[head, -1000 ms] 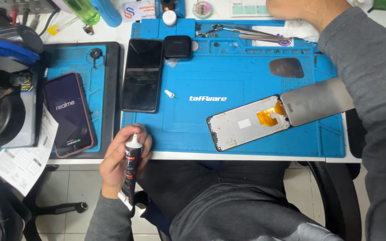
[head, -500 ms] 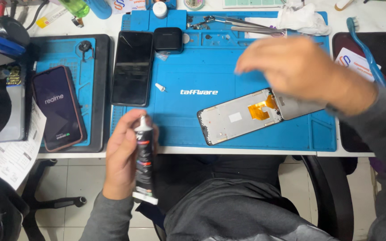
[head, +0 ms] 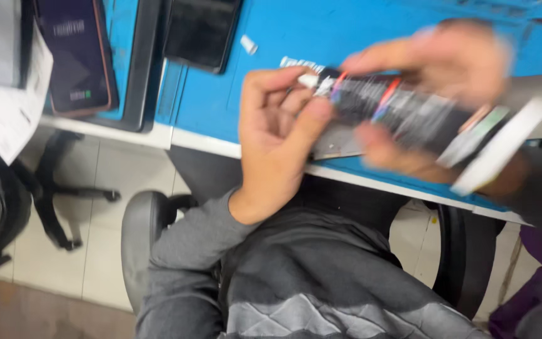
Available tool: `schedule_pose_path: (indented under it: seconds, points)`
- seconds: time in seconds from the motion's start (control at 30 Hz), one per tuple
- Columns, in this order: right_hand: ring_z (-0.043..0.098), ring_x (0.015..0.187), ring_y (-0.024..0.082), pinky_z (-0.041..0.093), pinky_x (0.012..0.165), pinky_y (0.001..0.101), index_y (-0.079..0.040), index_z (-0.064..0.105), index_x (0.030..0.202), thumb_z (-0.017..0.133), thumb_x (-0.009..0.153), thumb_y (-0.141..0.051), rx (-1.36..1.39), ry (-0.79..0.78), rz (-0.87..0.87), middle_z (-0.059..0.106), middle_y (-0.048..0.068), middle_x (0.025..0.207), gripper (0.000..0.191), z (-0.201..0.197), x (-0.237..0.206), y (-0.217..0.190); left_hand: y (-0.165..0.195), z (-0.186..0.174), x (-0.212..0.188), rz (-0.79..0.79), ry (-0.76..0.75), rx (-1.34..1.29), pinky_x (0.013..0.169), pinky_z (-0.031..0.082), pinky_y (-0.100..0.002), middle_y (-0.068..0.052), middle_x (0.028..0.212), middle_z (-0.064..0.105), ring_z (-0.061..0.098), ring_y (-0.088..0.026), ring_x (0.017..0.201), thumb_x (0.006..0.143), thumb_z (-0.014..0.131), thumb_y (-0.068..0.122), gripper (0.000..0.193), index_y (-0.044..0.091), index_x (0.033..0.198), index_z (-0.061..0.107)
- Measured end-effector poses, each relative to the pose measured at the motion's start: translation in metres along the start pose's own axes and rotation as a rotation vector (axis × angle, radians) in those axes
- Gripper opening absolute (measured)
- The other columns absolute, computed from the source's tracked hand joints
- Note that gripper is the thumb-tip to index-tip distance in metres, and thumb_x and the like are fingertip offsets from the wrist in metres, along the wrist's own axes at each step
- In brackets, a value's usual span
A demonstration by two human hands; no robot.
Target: The person holds a disassembled phone frame on a blue repair mat and squeezes multi-purpose adhesive from a tube along the frame's edges, repositioning the frame repeatedly to reach each side. They then align the screen assembly over the frame and press it into place while continuing to apply adhesive at the edges.
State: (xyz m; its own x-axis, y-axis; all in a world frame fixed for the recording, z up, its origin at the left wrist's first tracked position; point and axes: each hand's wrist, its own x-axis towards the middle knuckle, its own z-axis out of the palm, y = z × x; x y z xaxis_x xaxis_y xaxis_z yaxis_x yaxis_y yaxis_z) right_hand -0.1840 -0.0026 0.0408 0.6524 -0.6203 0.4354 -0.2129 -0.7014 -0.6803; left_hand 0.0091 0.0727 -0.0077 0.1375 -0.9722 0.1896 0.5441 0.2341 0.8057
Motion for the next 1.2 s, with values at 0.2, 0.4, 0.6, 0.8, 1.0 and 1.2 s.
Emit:
schedule_pose_path:
  seconds: [0.2, 0.4, 0.6, 0.8, 1.0, 1.2]
  points:
    - [0.073, 0.114, 0.023, 0.064, 0.1, 0.0353, 0.0, 0.048, 0.13, 0.059, 0.099, -0.011, 0.612, -0.04, 0.557, 0.066, 0.013, 0.114, 0.034, -0.014, -0.005, 0.031, 0.056, -0.065, 0.024, 0.075, -0.434, 0.825, 0.107, 0.046, -0.031, -0.009, 0.147, 0.053, 0.054, -0.019, 0.133, 0.106, 0.078, 0.009, 0.073, 0.008, 0.155, 0.024]
    - [0.073, 0.109, 0.023, 0.063, 0.092, 0.0353, -0.001, 0.053, 0.129, 0.072, 0.087, -0.011, 0.413, -0.314, 0.609, 0.069, 0.014, 0.116, 0.047, 0.016, -0.012, 0.069, 0.029, -0.097, 0.037, 0.078, -0.746, 1.113, 0.116, 0.04, -0.04, -0.001, 0.146, 0.061, 0.053, -0.025, 0.129, 0.096, 0.081, 0.028, 0.09, 0.006, 0.158, 0.02]
    - [0.078, 0.097, 0.018, 0.063, 0.081, 0.0318, -0.007, 0.072, 0.124, 0.077, 0.089, -0.015, 0.44, -0.508, 0.867, 0.077, 0.008, 0.111, 0.036, 0.033, -0.018, 0.086, 0.013, -0.102, 0.056, 0.066, -0.775, 1.212, 0.096, 0.037, -0.036, 0.008, 0.141, 0.064, 0.055, -0.021, 0.114, 0.093, 0.079, 0.035, 0.084, 0.005, 0.155, 0.03]
    - [0.077, 0.102, 0.018, 0.061, 0.086, 0.0326, -0.011, 0.071, 0.125, 0.081, 0.085, -0.017, 0.427, -0.503, 1.046, 0.077, 0.006, 0.117, 0.041, 0.04, -0.017, 0.088, 0.007, -0.111, 0.061, 0.046, -0.792, 1.262, 0.095, 0.036, -0.036, 0.008, 0.141, 0.061, 0.056, -0.018, 0.116, 0.093, 0.082, 0.034, 0.082, 0.01, 0.156, 0.036]
    - [0.077, 0.104, 0.018, 0.06, 0.088, 0.0341, -0.013, 0.071, 0.125, 0.082, 0.084, -0.017, 0.434, -0.558, 1.157, 0.078, 0.005, 0.117, 0.043, 0.042, -0.019, 0.093, 0.007, -0.115, 0.063, 0.04, -0.831, 1.28, 0.095, 0.036, -0.037, 0.006, 0.145, 0.058, 0.056, -0.019, 0.119, 0.094, 0.083, 0.033, 0.079, 0.01, 0.155, 0.039]
    - [0.077, 0.102, 0.018, 0.06, 0.087, 0.0339, -0.014, 0.071, 0.124, 0.083, 0.083, -0.02, 0.391, -0.575, 1.136, 0.078, 0.005, 0.116, 0.043, 0.044, -0.019, 0.092, 0.008, -0.115, 0.062, 0.057, -0.809, 1.259, 0.097, 0.036, -0.037, 0.004, 0.154, 0.054, 0.056, -0.019, 0.121, 0.096, 0.082, 0.03, 0.077, 0.01, 0.156, 0.038]
